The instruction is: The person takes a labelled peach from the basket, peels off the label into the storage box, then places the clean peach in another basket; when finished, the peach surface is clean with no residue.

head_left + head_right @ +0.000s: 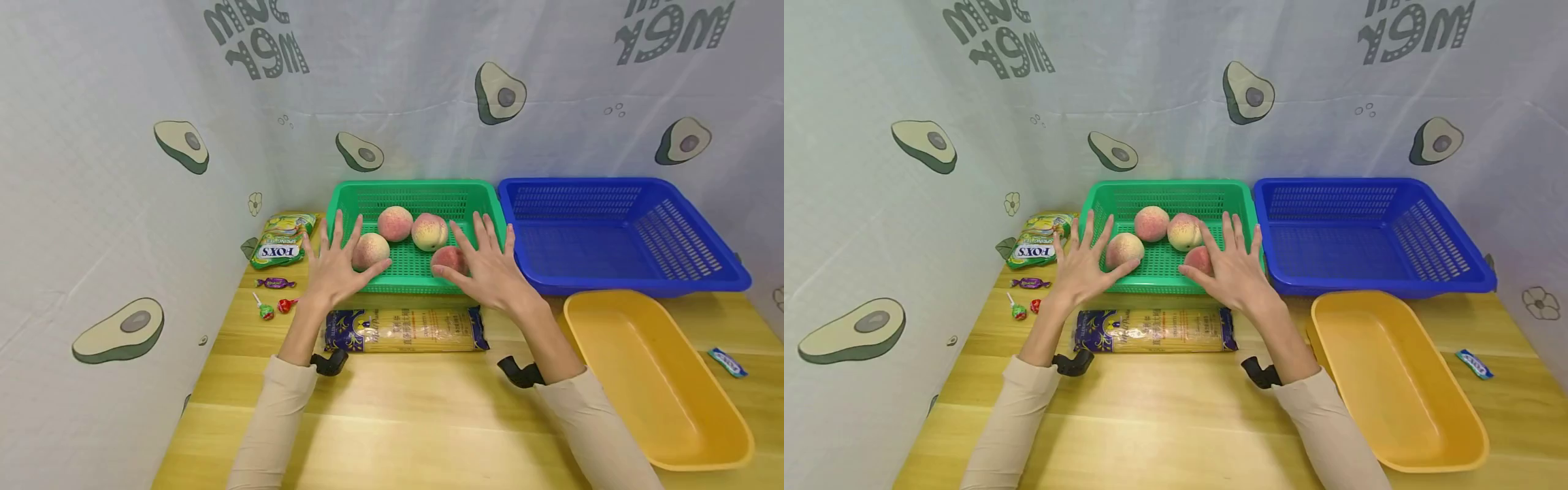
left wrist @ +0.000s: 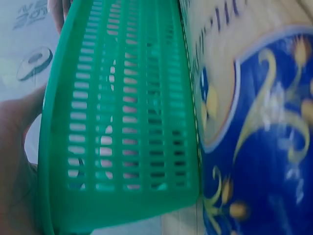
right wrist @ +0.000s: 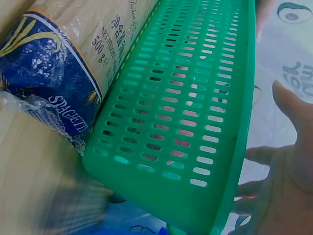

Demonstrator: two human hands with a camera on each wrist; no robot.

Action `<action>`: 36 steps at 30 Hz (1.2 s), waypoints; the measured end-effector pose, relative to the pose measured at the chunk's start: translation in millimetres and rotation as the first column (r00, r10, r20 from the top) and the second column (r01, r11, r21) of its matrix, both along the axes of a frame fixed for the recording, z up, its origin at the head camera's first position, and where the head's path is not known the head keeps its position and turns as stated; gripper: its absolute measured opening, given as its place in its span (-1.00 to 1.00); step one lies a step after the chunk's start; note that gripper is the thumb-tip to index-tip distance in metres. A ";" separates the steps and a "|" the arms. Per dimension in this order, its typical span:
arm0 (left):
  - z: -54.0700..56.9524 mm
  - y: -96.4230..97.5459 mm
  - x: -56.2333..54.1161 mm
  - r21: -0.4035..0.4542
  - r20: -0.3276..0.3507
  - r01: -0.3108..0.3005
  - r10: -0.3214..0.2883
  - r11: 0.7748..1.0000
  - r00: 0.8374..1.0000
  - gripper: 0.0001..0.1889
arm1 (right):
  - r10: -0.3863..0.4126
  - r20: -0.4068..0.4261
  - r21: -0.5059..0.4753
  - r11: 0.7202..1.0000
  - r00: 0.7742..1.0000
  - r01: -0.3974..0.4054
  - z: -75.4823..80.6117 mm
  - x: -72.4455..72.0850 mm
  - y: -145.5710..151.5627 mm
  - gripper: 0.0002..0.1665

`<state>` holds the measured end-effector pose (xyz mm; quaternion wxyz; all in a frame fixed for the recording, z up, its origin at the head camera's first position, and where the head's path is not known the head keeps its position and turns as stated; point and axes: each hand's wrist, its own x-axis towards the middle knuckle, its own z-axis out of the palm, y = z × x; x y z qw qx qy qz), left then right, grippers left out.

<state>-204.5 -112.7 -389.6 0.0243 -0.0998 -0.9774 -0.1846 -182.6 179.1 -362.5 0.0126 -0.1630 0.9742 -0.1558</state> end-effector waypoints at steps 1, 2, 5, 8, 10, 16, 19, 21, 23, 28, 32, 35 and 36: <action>-0.2 -2.8 -0.8 -0.003 0.002 -0.001 0.001 1.000 1.000 0.07 | 0.000 0.000 -0.001 1.000 1.000 0.000 0.0 -0.1 -0.2 0.10; -0.2 -5.7 -1.7 -0.006 0.005 -0.002 0.002 1.000 1.000 0.08 | 0.000 0.001 0.000 1.000 1.000 0.000 0.1 -0.2 -0.5 0.10; 1.7 -14.8 -4.0 -0.009 0.016 0.002 -0.001 1.000 1.000 0.11 | 0.000 0.003 0.003 1.000 1.000 0.000 0.5 -0.2 -1.3 0.11; 4.2 -25.3 -6.7 0.015 0.039 0.007 -0.008 1.000 0.999 0.14 | -0.001 0.007 0.005 1.000 1.000 0.001 1.1 0.0 -1.9 0.11; 4.7 -33.3 -8.7 0.042 0.051 0.009 -0.011 0.999 0.999 0.15 | 0.001 0.007 -0.002 1.000 1.000 -0.001 1.4 -0.1 -1.9 0.11; -1.9 -57.1 -12.2 0.229 0.126 0.020 -0.050 0.973 0.991 0.17 | 0.026 0.035 -0.057 0.998 0.999 -0.024 4.2 -2.8 3.7 0.09; -8.4 -64.4 -13.6 0.373 0.184 0.044 -0.121 0.927 0.976 0.17 | 0.053 0.057 -0.105 0.993 0.997 -0.046 7.3 -7.5 8.1 0.06; -13.1 -67.3 -14.8 0.456 0.211 0.052 -0.165 0.888 0.963 0.17 | 0.074 0.087 -0.161 0.985 0.993 -0.059 9.0 -12.1 10.2 0.03; -16.9 -68.5 -15.4 0.520 0.232 0.049 -0.196 0.853 0.953 0.19 | 0.091 0.132 -0.221 0.973 0.987 -0.060 9.9 -17.3 11.1 0.03; -23.3 -67.5 -15.9 0.605 0.234 0.038 -0.223 0.796 0.946 0.22 | 0.137 0.230 -0.303 0.951 0.964 -0.063 8.5 -30.7 9.8 -0.04; -25.7 -66.1 -17.3 0.648 0.245 0.013 -0.224 0.762 0.943 0.21 | 0.181 0.272 -0.307 0.947 0.945 -0.093 3.2 -40.4 5.9 -0.11; -28.1 -65.8 -18.4 0.685 0.263 -0.017 -0.226 0.728 0.938 0.21 | 0.191 0.306 -0.289 0.952 0.933 -0.100 -0.9 -45.8 2.6 -0.16; -28.9 -65.6 -18.5 0.696 0.268 -0.025 -0.227 0.717 0.936 0.21 | 0.195 0.314 -0.282 0.954 0.929 -0.104 -1.7 -46.8 1.4 -0.18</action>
